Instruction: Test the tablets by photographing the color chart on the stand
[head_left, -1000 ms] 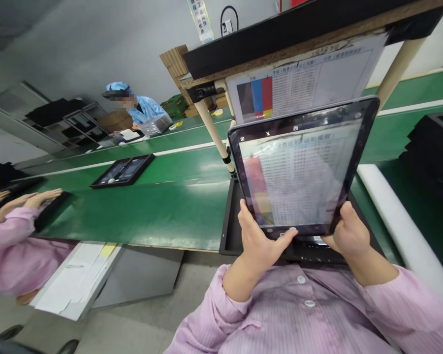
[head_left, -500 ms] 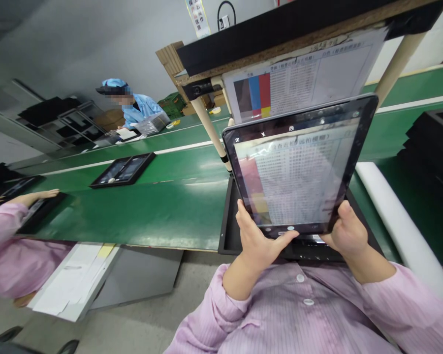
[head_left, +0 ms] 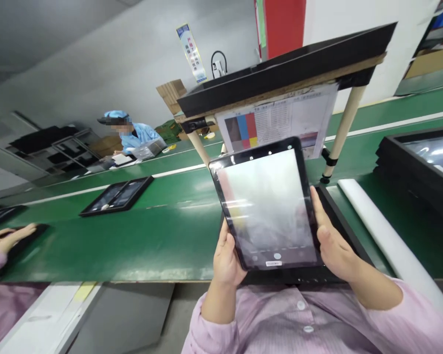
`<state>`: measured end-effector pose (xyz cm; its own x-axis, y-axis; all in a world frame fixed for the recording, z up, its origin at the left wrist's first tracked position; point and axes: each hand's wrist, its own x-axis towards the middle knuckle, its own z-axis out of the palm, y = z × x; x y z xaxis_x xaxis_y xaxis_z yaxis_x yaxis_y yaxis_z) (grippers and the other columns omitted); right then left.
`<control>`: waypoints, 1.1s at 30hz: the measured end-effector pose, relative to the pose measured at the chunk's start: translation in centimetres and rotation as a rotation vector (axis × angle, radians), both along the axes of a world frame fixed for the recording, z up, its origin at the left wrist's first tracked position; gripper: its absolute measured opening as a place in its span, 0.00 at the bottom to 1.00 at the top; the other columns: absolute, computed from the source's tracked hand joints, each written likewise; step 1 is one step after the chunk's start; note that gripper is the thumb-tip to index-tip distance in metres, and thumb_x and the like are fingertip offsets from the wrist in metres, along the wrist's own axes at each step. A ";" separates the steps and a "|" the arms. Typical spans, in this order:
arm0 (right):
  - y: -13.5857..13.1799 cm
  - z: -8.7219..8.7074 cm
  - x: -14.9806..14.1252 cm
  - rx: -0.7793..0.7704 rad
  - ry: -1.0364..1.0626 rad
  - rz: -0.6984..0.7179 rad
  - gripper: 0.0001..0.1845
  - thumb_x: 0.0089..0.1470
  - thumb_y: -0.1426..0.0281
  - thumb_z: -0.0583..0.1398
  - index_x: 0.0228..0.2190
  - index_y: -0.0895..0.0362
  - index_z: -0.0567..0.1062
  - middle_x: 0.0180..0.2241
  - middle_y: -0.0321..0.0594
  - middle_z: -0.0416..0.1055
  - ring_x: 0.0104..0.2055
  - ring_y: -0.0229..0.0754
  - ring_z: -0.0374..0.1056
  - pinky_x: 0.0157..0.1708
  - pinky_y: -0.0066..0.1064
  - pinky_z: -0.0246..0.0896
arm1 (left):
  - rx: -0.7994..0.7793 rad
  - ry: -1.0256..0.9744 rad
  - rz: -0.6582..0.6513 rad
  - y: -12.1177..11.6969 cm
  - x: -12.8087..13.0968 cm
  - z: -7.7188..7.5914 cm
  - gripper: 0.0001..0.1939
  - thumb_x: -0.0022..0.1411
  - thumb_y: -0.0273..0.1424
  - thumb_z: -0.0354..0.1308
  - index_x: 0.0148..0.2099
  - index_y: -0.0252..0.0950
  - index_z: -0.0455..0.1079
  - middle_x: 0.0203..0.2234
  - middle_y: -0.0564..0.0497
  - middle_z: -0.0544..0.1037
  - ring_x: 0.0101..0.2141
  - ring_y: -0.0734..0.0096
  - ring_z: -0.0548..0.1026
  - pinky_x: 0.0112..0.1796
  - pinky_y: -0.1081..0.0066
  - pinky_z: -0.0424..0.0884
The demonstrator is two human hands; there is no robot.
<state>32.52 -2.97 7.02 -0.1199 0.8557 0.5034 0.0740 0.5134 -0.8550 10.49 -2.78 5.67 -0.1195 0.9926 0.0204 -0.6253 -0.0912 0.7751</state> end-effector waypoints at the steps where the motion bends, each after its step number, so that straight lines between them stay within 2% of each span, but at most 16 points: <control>1: 0.1 0.9 0.2 0.072 -0.081 0.000 0.33 0.71 0.53 0.45 0.71 0.44 0.41 0.70 0.31 0.36 0.71 0.44 0.36 0.70 0.45 0.37 | -0.012 -0.032 -0.019 -0.1 0.1 0.1 0.20 0.52 0.41 0.73 0.49 0.52 0.79 0.44 0.55 0.84 0.42 0.68 0.81 0.43 0.69 0.77; 3: 0.5 2.6 0.7 0.204 -0.217 -0.004 0.32 0.72 0.56 0.44 0.70 0.43 0.36 0.70 0.31 0.37 0.71 0.43 0.39 0.70 0.43 0.41 | -0.030 -0.074 -0.059 -0.3 0.3 0.0 0.20 0.53 0.40 0.73 0.49 0.53 0.79 0.44 0.54 0.84 0.42 0.68 0.82 0.43 0.69 0.78; 5: 1.1 3.8 1.1 0.299 -0.328 -0.040 0.33 0.72 0.58 0.45 0.71 0.45 0.35 0.70 0.33 0.40 0.70 0.44 0.45 0.67 0.39 0.52 | -0.046 -0.095 -0.081 -0.5 0.6 -0.4 0.20 0.53 0.40 0.72 0.49 0.53 0.78 0.45 0.55 0.84 0.43 0.68 0.82 0.44 0.70 0.77; 8: 1.8 4.6 1.4 0.339 -0.418 -0.101 0.34 0.72 0.57 0.44 0.70 0.46 0.33 0.70 0.36 0.38 0.67 0.46 0.54 0.60 0.37 0.64 | -0.059 -0.082 -0.085 -0.7 0.6 -1.4 0.20 0.53 0.42 0.72 0.49 0.55 0.78 0.46 0.56 0.83 0.44 0.69 0.82 0.46 0.69 0.77; 10: 2.0 4.5 1.5 0.315 -0.429 -0.136 0.35 0.72 0.56 0.44 0.70 0.46 0.32 0.70 0.35 0.38 0.66 0.47 0.56 0.60 0.37 0.64 | -0.073 -0.048 -0.090 -0.8 0.3 -2.0 0.20 0.53 0.43 0.72 0.50 0.56 0.78 0.47 0.55 0.83 0.45 0.68 0.81 0.47 0.68 0.76; 12: 2.0 4.1 1.5 0.273 -0.428 -0.169 0.35 0.71 0.55 0.45 0.71 0.47 0.34 0.69 0.35 0.41 0.67 0.48 0.54 0.62 0.39 0.61 | -0.097 -0.019 -0.078 -1.0 0.1 -2.4 0.21 0.52 0.44 0.72 0.50 0.56 0.78 0.47 0.54 0.83 0.44 0.68 0.82 0.47 0.68 0.76; 15: 2.2 3.3 1.4 0.191 -0.415 -0.166 0.37 0.70 0.53 0.47 0.71 0.51 0.38 0.69 0.37 0.43 0.69 0.49 0.49 0.64 0.41 0.57 | -0.144 0.009 -0.034 -1.3 0.1 -2.7 0.23 0.50 0.45 0.73 0.50 0.54 0.79 0.47 0.52 0.83 0.44 0.65 0.82 0.47 0.66 0.77; 18: 2.6 2.5 1.5 0.104 -0.321 -0.073 0.38 0.70 0.50 0.45 0.71 0.50 0.38 0.69 0.37 0.43 0.69 0.47 0.47 0.66 0.39 0.53 | -0.177 0.038 -0.015 -1.5 0.2 -2.3 0.25 0.49 0.46 0.73 0.51 0.50 0.79 0.49 0.49 0.82 0.46 0.60 0.81 0.50 0.60 0.76; 20: 2.7 1.8 2.0 0.035 -0.243 -0.067 0.39 0.69 0.47 0.44 0.71 0.48 0.35 0.68 0.38 0.47 0.67 0.45 0.53 0.65 0.39 0.54 | -0.205 0.053 -0.012 -1.5 -0.2 -2.0 0.27 0.50 0.46 0.73 0.52 0.48 0.78 0.50 0.47 0.82 0.47 0.58 0.81 0.51 0.58 0.75; 22: 2.5 0.8 3.3 -0.081 -0.255 -0.195 0.40 0.67 0.44 0.44 0.71 0.48 0.41 0.66 0.41 0.54 0.63 0.46 0.60 0.63 0.43 0.58 | -0.250 0.067 0.009 -1.3 -1.1 -1.7 0.28 0.50 0.46 0.73 0.53 0.46 0.78 0.50 0.46 0.81 0.47 0.58 0.81 0.52 0.58 0.75; 24: 2.1 -0.8 4.9 -0.246 -0.440 -0.382 0.40 0.62 0.41 0.46 0.64 0.51 0.64 0.64 0.44 0.59 0.61 0.52 0.63 0.61 0.50 0.61 | -0.304 0.079 0.052 -1.1 -2.5 -1.5 0.29 0.49 0.45 0.74 0.53 0.44 0.78 0.50 0.45 0.82 0.47 0.58 0.81 0.52 0.59 0.75; 25: 1.8 -1.9 5.8 -0.336 -0.587 -0.458 0.39 0.58 0.40 0.47 0.55 0.53 0.75 0.63 0.46 0.60 0.62 0.56 0.62 0.60 0.54 0.61 | -0.333 0.087 0.074 -0.9 -3.4 -1.5 0.29 0.48 0.44 0.74 0.52 0.43 0.78 0.49 0.45 0.82 0.47 0.57 0.81 0.51 0.59 0.75; 26: 1.5 -3.1 6.4 -0.415 -0.737 -0.515 0.38 0.54 0.40 0.47 0.44 0.54 0.80 0.62 0.47 0.61 0.62 0.60 0.61 0.59 0.58 0.60 | -0.363 0.096 0.092 -0.7 -4.2 -1.6 0.29 0.47 0.43 0.75 0.52 0.42 0.78 0.49 0.45 0.82 0.47 0.56 0.81 0.51 0.59 0.75; 28: 0.7 -5.4 7.2 -0.518 -0.966 -0.572 0.38 0.48 0.41 0.44 0.34 0.56 0.80 0.61 0.52 0.61 0.62 0.66 0.59 0.57 0.65 0.58 | -0.429 0.126 0.109 -0.2 -5.7 -2.2 0.31 0.45 0.42 0.76 0.52 0.42 0.78 0.47 0.45 0.83 0.47 0.56 0.81 0.52 0.58 0.75; 30: 0.1 -7.0 7.0 -0.553 -1.070 -0.602 0.40 0.47 0.41 0.43 0.36 0.58 0.78 0.63 0.56 0.58 0.63 0.70 0.57 0.55 0.68 0.58 | -0.492 0.203 0.114 0.5 -6.5 -3.1 0.31 0.45 0.41 0.75 0.52 0.40 0.78 0.45 0.45 0.83 0.47 0.55 0.81 0.51 0.58 0.75; 33: 0.1 -7.4 6.1 -0.626 -1.056 -0.630 0.40 0.49 0.39 0.44 0.37 0.58 0.76 0.65 0.57 0.53 0.65 0.70 0.53 0.55 0.66 0.58 | -0.549 0.334 0.109 1.4 -6.6 -4.8 0.26 0.50 0.40 0.71 0.52 0.38 0.78 0.43 0.44 0.84 0.47 0.55 0.81 0.51 0.57 0.75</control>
<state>38.63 -2.92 -0.42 0.2881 0.9552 -0.0682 0.8998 -0.2944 -0.3221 3.93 -1.37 0.88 -0.2947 0.8518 -0.4331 -0.3521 0.3245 0.8779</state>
